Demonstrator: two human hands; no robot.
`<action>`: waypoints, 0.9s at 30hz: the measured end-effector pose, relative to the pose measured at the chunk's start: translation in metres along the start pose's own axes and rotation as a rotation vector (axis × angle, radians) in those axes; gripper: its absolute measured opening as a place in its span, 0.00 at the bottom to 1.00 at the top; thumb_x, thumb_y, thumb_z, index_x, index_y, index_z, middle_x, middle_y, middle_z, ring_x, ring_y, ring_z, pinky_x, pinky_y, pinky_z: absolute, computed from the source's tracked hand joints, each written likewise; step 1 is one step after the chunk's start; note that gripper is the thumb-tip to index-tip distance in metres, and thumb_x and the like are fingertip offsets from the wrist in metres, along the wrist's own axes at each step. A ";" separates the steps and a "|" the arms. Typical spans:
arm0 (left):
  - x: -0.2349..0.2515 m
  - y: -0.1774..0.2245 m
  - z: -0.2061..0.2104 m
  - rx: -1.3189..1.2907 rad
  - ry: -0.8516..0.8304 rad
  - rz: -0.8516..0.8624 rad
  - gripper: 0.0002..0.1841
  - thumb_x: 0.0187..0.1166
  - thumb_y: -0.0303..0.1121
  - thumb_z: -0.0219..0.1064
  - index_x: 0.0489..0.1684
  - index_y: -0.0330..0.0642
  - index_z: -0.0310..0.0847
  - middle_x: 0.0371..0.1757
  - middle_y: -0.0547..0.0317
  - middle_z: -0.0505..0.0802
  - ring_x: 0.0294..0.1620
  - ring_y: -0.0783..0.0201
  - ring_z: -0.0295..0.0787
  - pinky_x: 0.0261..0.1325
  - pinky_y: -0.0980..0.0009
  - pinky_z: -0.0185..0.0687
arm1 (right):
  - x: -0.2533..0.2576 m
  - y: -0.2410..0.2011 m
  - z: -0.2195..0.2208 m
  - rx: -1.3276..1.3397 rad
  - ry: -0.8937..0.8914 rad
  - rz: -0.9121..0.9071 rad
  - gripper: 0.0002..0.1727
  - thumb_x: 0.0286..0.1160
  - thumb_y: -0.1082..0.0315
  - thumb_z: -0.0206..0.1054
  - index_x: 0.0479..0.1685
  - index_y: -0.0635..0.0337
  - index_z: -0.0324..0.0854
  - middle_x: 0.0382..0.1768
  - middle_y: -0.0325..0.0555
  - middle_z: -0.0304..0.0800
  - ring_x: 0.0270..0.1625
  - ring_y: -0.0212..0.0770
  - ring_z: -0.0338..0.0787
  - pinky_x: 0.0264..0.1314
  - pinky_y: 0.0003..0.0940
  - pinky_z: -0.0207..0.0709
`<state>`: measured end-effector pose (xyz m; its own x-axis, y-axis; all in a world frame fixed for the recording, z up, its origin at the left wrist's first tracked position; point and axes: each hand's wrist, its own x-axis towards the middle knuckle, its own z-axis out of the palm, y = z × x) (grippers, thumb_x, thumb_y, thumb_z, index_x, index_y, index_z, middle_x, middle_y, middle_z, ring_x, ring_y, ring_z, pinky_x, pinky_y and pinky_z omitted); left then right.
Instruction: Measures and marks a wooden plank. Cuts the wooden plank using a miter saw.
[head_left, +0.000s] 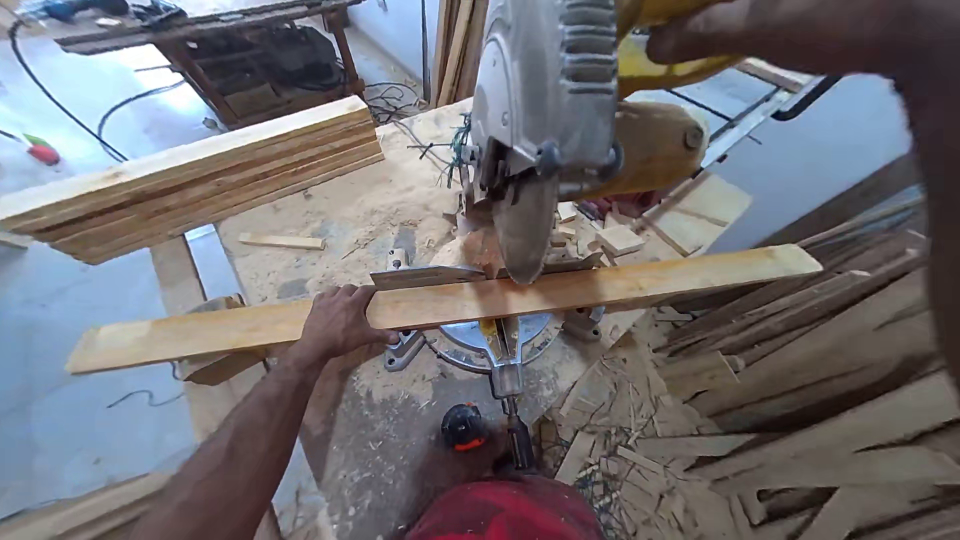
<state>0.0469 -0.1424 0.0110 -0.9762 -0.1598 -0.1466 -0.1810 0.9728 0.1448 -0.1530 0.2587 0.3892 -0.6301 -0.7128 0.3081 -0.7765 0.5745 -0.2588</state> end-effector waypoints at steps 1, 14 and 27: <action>0.000 -0.001 0.002 -0.001 0.009 0.002 0.60 0.37 0.86 0.72 0.75 0.55 0.80 0.61 0.52 0.91 0.65 0.48 0.85 0.72 0.41 0.75 | 0.000 -0.003 -0.001 0.029 -0.080 0.006 0.11 0.70 0.49 0.74 0.43 0.42 0.89 0.36 0.29 0.92 0.40 0.22 0.91 0.44 0.29 0.88; 0.005 0.003 0.002 0.009 0.013 0.025 0.60 0.32 0.91 0.67 0.60 0.48 0.84 0.52 0.52 0.91 0.58 0.48 0.87 0.69 0.41 0.76 | -0.150 -0.063 0.094 -0.462 -0.136 0.039 0.18 0.50 0.52 0.71 0.38 0.51 0.81 0.21 0.42 0.80 0.20 0.53 0.84 0.15 0.55 0.69; 0.006 0.003 0.003 0.011 0.003 0.019 0.60 0.31 0.91 0.67 0.59 0.48 0.83 0.53 0.52 0.91 0.59 0.47 0.87 0.67 0.42 0.75 | -0.170 -0.057 0.117 -0.480 -0.081 -0.013 0.22 0.58 0.49 0.64 0.35 0.62 0.79 0.21 0.52 0.80 0.21 0.60 0.84 0.16 0.56 0.67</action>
<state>0.0410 -0.1397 0.0079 -0.9798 -0.1419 -0.1409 -0.1612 0.9773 0.1372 -0.0006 0.3004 0.2439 -0.6325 -0.7392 0.2312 -0.7122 0.6724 0.2017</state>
